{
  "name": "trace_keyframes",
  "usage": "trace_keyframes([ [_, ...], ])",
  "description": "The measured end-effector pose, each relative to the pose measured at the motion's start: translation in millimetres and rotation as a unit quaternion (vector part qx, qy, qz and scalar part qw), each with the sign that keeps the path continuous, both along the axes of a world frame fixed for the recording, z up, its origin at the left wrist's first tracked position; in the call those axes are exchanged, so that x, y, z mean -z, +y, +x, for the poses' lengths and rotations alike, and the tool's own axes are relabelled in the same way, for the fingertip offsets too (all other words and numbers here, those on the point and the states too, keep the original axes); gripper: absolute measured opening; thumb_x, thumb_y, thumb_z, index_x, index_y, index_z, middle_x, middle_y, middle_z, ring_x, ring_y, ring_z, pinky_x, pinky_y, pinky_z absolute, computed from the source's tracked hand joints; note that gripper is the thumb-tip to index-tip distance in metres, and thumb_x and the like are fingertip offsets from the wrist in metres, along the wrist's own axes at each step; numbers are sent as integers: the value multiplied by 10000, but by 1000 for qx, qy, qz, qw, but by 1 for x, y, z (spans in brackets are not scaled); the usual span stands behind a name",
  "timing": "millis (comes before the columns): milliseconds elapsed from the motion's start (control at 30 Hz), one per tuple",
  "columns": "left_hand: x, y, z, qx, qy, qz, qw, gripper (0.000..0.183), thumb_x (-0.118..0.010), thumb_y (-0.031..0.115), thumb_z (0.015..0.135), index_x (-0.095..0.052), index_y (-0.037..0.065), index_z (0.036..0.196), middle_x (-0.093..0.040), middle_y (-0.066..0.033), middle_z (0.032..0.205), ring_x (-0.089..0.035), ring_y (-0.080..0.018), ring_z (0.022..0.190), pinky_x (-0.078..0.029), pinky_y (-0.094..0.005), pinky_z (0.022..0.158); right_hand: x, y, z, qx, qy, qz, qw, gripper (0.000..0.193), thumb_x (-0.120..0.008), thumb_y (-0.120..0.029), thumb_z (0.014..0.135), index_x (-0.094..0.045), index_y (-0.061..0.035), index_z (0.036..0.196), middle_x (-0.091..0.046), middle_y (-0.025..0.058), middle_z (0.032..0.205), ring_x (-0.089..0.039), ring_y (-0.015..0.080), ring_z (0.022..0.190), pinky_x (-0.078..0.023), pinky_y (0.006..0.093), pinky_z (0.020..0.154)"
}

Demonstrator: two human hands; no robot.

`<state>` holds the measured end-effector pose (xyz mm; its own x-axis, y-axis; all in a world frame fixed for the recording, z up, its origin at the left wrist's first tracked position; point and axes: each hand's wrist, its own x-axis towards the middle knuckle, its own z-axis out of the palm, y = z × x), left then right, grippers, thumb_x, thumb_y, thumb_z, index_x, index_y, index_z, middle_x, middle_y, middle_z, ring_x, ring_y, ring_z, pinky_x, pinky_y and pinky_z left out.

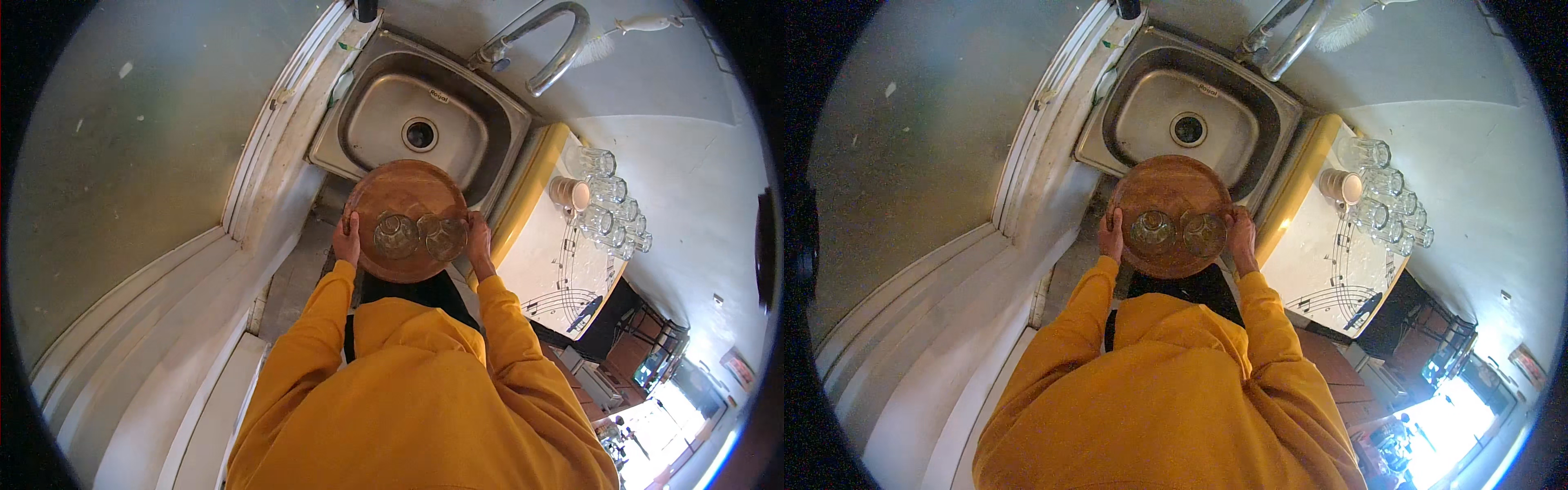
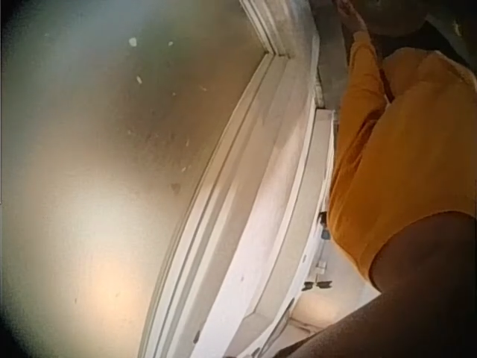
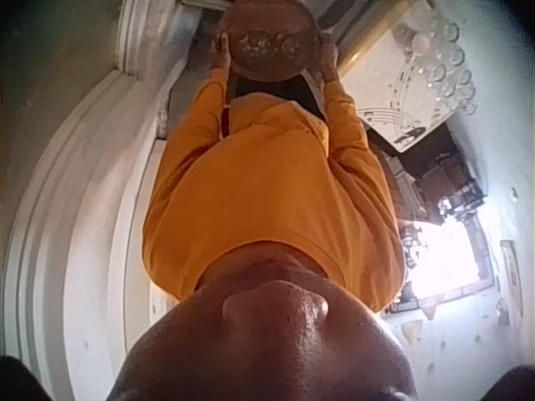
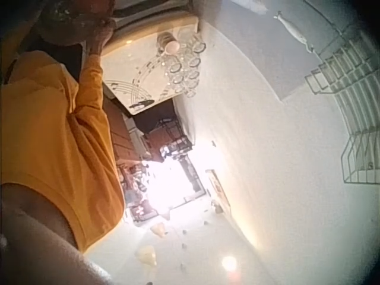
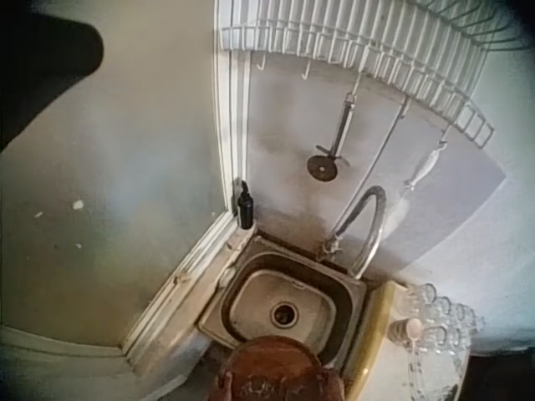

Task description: Clear empty glasses and cups from tables and take them to the dishwashing area.

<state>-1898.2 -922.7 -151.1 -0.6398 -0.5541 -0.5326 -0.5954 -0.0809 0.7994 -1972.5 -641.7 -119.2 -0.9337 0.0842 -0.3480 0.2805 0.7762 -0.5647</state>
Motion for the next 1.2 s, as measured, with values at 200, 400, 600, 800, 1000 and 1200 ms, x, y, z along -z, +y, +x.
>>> trace_keyframes([
  [200, -4, -2, -2, 33, -68, -42, 996, 648, -548, 579, 900, -604, -4, 1178, -638, -186, 1123, -604, -307, 1046, -459, -365, 890, -2, -1, 2, -6, -12, -9, 1000, 140, -619, -101, 873, -613, -39, 999, -640, 184, 914, -632, 340, 854, -485, 427, 737],
  [400, 21, -7, 3, 32, -6, 36, 999, 623, -564, 541, 908, -611, -27, 1158, -650, -186, 1103, -613, -313, 1037, -460, -363, 898, 8, 8, -2, -44, 4, 2, 999, 174, -586, -97, 887, -600, -33, 1047, -623, 183, 897, -603, 357, 831, -483, 432, 742],
  [600, 31, -7, 6, 47, -19, 14, 999, 598, -555, 523, 921, -609, -17, 1174, -651, -182, 1115, -614, -309, 1045, -463, -364, 900, -47, 6, -10, -52, 93, 14, 994, 304, -599, -160, 908, -556, -32, 1180, -565, 196, 1110, -585, 331, 1008, -502, 399, 817],
  [800, 0, -4, -1, 33, 6, 20, 999, 595, -550, 522, 924, -603, -3, 1201, -638, -178, 1155, -606, -306, 1071, -461, -361, 922, -126, -34, -5, -261, 20, -97, 960, 728, -712, -360, 826, -372, -69, 1400, -433, 219, 1313, -444, 405, 1220, -413, 481, 1000],
  [1000, 14, 0, 0, 38, -48, -66, 996, 593, -545, 507, 932, -584, -4, 1232, -635, -173, 1170, -605, -290, 1081, -450, -345, 943, -114, -34, -9, -328, -11, -9, 945, 964, -836, -331, 668, -302, -93, 1433, -407, 216, 1324, -430, 425, 1237, -410, 469, 1032],
  [1200, -16, 1, -8, 24, -19, 23, 999, 710, -535, 569, 911, -518, -13, 1317, -581, -205, 1261, -555, -330, 1167, -412, -351, 1007, -138, -17, -50, -242, 60, -44, 967, 903, -844, -221, 628, -358, -27, 1365, -478, 208, 1222, -483, 411, 1165, -439, 461, 985],
])
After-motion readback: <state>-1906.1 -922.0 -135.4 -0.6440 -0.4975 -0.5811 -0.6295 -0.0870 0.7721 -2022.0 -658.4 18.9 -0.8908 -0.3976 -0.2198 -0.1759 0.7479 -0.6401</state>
